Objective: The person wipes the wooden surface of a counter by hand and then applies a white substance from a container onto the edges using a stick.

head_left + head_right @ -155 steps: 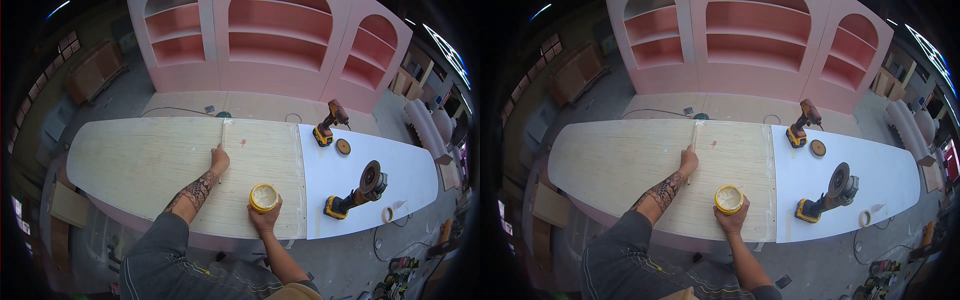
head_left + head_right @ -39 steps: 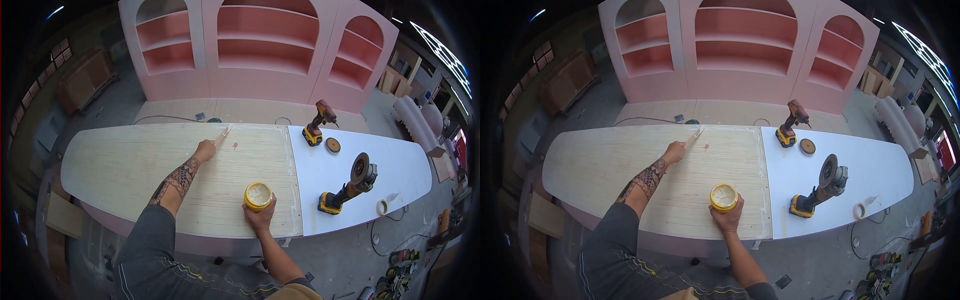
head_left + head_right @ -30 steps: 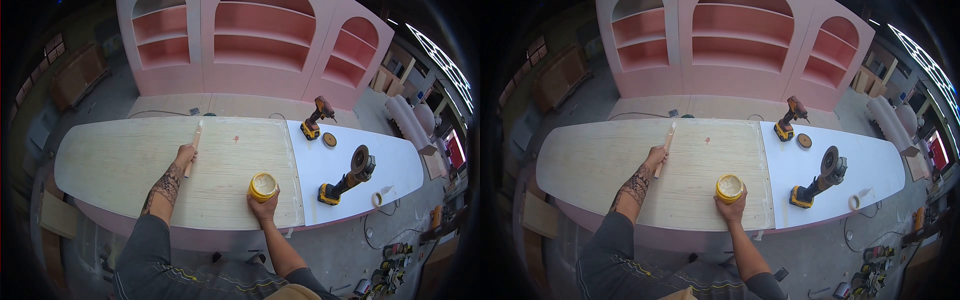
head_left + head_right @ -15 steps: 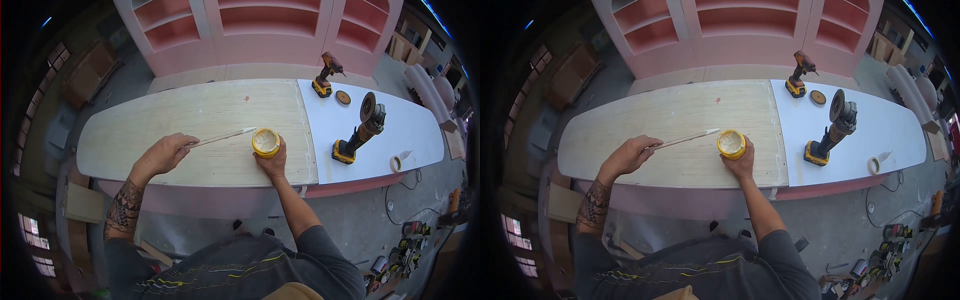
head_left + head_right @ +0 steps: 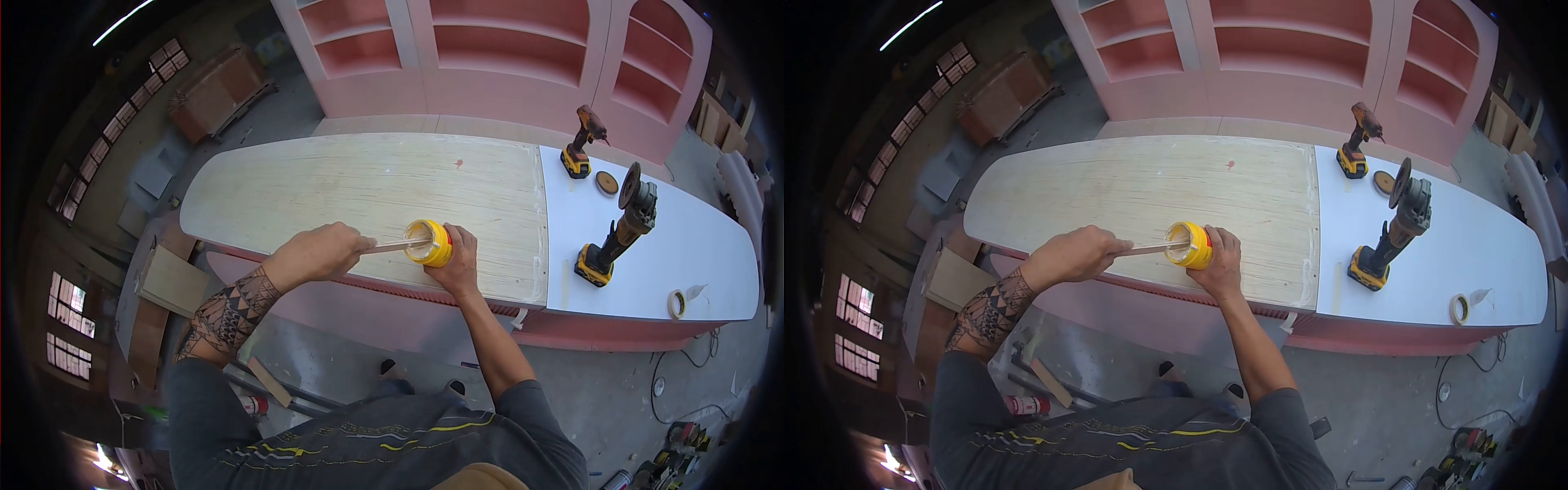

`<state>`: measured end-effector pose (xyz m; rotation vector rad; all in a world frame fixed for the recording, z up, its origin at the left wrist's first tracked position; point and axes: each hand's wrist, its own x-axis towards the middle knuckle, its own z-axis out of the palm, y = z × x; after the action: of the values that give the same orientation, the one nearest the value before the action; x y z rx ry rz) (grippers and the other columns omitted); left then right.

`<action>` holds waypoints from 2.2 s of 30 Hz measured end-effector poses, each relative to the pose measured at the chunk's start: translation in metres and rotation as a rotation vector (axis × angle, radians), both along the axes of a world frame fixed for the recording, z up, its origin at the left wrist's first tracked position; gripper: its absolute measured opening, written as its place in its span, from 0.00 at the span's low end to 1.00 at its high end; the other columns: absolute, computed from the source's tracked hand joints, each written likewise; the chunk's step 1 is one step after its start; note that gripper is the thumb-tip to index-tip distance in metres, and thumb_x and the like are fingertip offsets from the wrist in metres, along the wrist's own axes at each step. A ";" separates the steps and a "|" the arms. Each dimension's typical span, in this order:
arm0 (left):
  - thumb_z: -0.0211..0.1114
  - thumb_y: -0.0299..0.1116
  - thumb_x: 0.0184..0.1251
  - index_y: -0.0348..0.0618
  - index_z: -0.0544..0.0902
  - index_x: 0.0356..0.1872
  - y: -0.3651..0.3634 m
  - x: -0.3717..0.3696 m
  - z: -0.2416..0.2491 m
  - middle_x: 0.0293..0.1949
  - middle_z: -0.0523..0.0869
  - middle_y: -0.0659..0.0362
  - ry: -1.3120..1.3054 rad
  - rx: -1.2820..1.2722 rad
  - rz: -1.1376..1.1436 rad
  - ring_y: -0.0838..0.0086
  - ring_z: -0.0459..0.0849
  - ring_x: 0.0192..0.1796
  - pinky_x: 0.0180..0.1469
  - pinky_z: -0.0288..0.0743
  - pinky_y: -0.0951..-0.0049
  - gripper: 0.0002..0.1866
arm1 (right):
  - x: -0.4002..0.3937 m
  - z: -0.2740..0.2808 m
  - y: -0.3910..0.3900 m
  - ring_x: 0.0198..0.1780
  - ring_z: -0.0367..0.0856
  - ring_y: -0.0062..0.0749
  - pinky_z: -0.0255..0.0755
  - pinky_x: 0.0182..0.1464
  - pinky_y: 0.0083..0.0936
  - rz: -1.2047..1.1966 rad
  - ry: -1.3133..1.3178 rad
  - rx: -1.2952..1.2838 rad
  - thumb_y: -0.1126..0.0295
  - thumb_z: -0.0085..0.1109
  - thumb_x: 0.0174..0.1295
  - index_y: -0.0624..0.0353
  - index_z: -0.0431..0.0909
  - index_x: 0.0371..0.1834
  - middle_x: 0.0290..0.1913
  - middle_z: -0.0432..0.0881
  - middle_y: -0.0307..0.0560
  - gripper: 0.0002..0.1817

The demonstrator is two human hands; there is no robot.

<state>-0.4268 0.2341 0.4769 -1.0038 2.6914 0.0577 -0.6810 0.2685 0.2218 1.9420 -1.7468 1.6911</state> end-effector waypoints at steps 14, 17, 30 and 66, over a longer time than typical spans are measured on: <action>0.57 0.28 0.85 0.35 0.77 0.77 -0.092 0.239 -0.062 0.47 0.89 0.58 1.147 0.771 0.705 0.82 0.84 0.33 0.32 0.79 0.82 0.24 | 0.080 -0.019 -0.070 0.70 0.79 0.53 0.73 0.74 0.43 -0.305 -0.562 0.150 0.64 0.88 0.47 0.63 0.65 0.78 0.67 0.78 0.59 0.54; 0.58 0.28 0.85 0.34 0.75 0.79 -0.152 0.272 -0.095 0.49 0.89 0.57 1.186 0.744 0.701 0.81 0.85 0.34 0.34 0.82 0.80 0.25 | 0.083 -0.017 -0.072 0.69 0.80 0.50 0.73 0.74 0.41 -0.425 -0.547 0.120 0.64 0.89 0.49 0.62 0.64 0.79 0.67 0.79 0.57 0.54; 0.62 0.28 0.76 0.37 0.82 0.73 -0.404 0.179 -0.233 0.46 0.93 0.49 1.078 0.437 0.731 0.70 0.94 0.34 0.39 0.88 0.68 0.25 | 0.074 -0.035 -0.075 0.65 0.86 0.52 0.78 0.69 0.44 -0.627 -0.540 0.128 0.57 0.91 0.49 0.63 0.63 0.75 0.64 0.84 0.60 0.55; 0.52 0.23 0.79 0.27 0.81 0.60 -0.400 -0.019 -0.284 0.58 0.86 0.32 0.867 0.189 0.598 0.39 0.85 0.65 0.69 0.83 0.50 0.16 | 0.070 -0.033 -0.076 0.67 0.84 0.53 0.76 0.72 0.43 -0.583 -0.567 0.186 0.58 0.91 0.47 0.64 0.65 0.74 0.65 0.83 0.59 0.54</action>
<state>-0.4458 -0.1663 0.1925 -2.0306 2.8207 1.0548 -0.6109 0.1921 0.1885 0.8511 -2.4007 1.9831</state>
